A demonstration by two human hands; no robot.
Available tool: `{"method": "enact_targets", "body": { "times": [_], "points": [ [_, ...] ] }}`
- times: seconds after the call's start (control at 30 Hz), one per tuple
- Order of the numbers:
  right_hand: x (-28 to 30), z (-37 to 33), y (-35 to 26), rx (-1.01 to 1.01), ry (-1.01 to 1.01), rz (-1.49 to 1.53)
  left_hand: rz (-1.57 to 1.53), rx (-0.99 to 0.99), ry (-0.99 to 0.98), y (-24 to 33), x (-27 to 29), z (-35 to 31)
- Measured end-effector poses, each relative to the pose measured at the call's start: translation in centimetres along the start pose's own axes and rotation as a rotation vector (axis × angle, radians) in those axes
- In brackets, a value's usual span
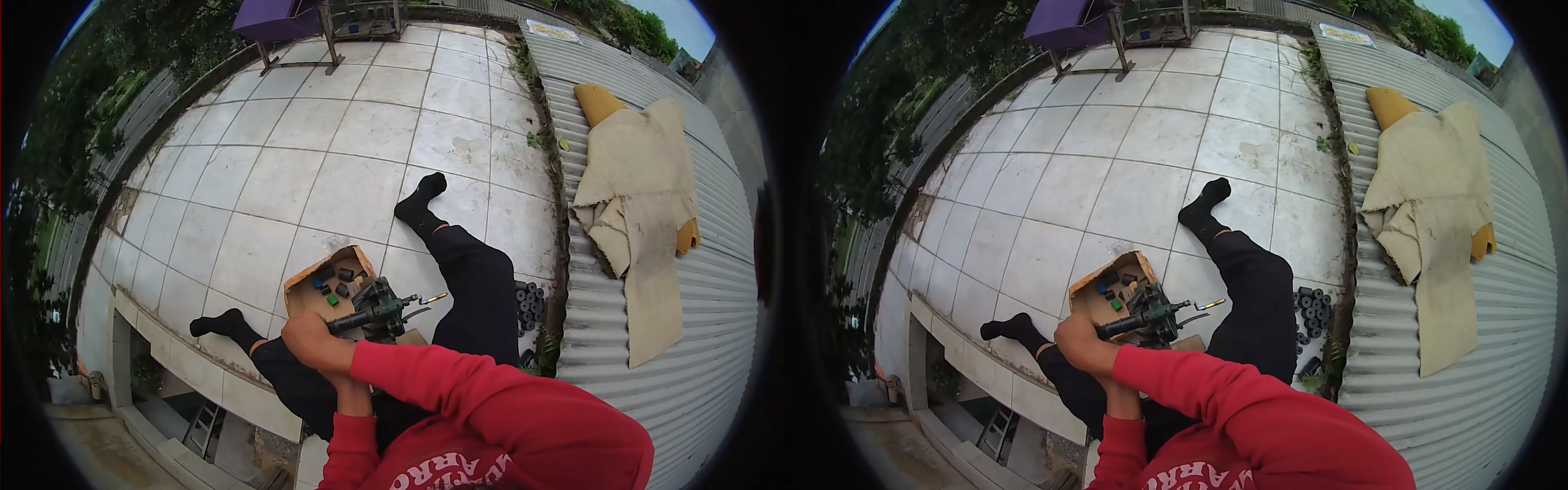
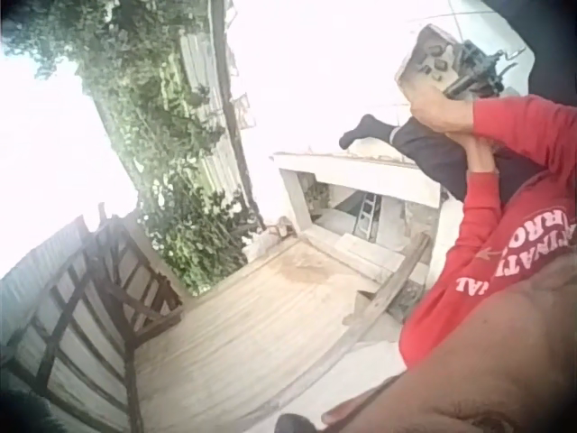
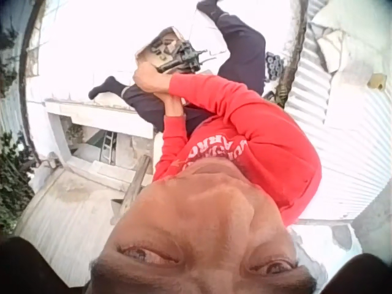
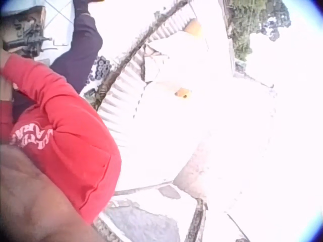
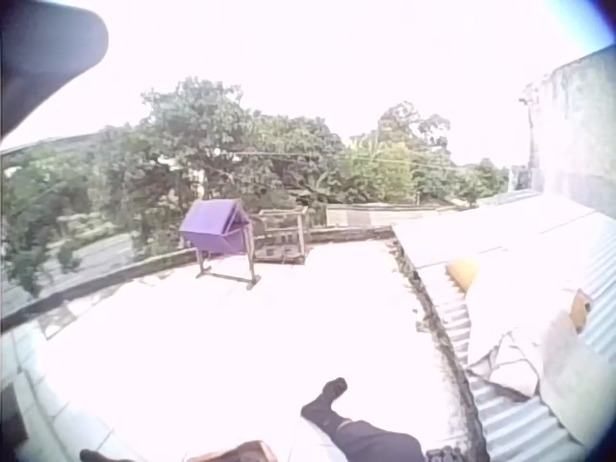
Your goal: The recorder is sitting on a tiled roof or terrace, taking small plastic or rubber components from a cardboard box and a pile on the floor, and assembling them onto a green metal fixture or vice.
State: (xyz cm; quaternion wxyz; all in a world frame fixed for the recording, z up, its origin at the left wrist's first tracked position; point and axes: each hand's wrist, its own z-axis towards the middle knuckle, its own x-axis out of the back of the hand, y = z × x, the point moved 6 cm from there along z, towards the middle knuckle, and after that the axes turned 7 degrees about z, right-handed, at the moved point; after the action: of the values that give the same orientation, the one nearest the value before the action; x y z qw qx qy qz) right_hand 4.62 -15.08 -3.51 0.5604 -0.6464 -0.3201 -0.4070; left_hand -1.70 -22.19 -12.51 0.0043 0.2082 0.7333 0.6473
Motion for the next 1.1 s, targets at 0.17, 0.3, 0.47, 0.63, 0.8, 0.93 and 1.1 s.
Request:
{"method": "enact_targets", "body": {
  "times": [0.17,0.3,0.47,0.63,0.8,0.93,1.1],
  "points": [
    [-1.4,-0.3,0.9,0.020,0.084,0.004,-0.177,-0.099,0.004,0.2,-0.9,0.1],
    [-0.8,-0.1,-0.1,0.008,-0.064,-0.011,-0.419,0.095,0.069,-5.4,-0.1,1.0],
    [-2.4,0.2,0.6,0.059,-0.063,-0.085,-0.168,0.077,0.081,-2.7,-0.2,0.8],
    [-1.7,-0.2,0.6,0.026,0.110,-0.090,0.110,0.089,0.044,-0.2,-0.1,0.2],
    [-0.3,0.1,0.0,0.037,-0.124,0.029,0.424,-0.015,0.015,-3.1,1.0,0.6],
    [-1.4,0.3,-0.5,0.027,-0.116,-0.081,0.344,-0.212,0.167,-2.3,-0.2,0.2],
    [0.4,-1.5,0.1,0.003,0.097,-0.043,0.367,-0.010,-0.055,-3.2,0.7,-1.3]
  ]
}}
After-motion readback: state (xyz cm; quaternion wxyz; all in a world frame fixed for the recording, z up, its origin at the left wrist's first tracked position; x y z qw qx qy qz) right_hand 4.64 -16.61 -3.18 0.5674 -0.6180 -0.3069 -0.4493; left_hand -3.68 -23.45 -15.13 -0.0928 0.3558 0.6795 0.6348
